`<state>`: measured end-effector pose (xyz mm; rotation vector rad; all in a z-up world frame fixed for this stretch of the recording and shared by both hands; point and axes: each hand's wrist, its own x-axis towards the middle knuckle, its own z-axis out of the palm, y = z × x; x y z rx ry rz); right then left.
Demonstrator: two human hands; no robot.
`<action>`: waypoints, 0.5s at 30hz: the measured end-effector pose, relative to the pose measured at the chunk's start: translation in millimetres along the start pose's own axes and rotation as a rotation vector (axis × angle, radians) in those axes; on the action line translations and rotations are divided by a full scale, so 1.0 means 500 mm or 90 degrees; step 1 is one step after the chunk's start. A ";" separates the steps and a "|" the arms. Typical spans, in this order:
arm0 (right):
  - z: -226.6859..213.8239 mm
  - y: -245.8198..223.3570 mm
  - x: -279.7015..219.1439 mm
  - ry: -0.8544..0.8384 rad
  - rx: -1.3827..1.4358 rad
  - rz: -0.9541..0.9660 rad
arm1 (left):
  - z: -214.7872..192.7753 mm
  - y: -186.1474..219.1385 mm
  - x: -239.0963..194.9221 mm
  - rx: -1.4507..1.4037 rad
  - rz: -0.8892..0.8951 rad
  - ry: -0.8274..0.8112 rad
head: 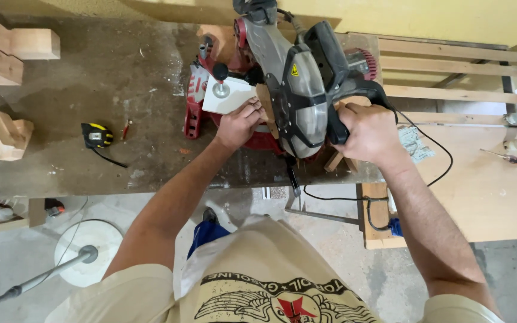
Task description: Cutting small wooden blocks to specific lengths using a miter saw
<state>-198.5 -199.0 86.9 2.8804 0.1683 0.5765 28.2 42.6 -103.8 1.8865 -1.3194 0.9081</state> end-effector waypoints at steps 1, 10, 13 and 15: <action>0.001 -0.004 0.000 -0.001 0.000 0.000 | 0.002 0.000 -0.004 -0.001 0.000 -0.001; 0.040 -0.019 -0.010 0.021 0.017 -0.001 | -0.004 -0.002 0.008 0.002 0.018 -0.008; 0.019 -0.040 -0.008 0.021 -0.001 -0.003 | -0.011 0.005 -0.010 0.004 0.010 -0.019; -0.019 -0.040 0.024 0.025 0.001 -0.007 | -0.008 0.003 0.007 0.015 0.011 -0.009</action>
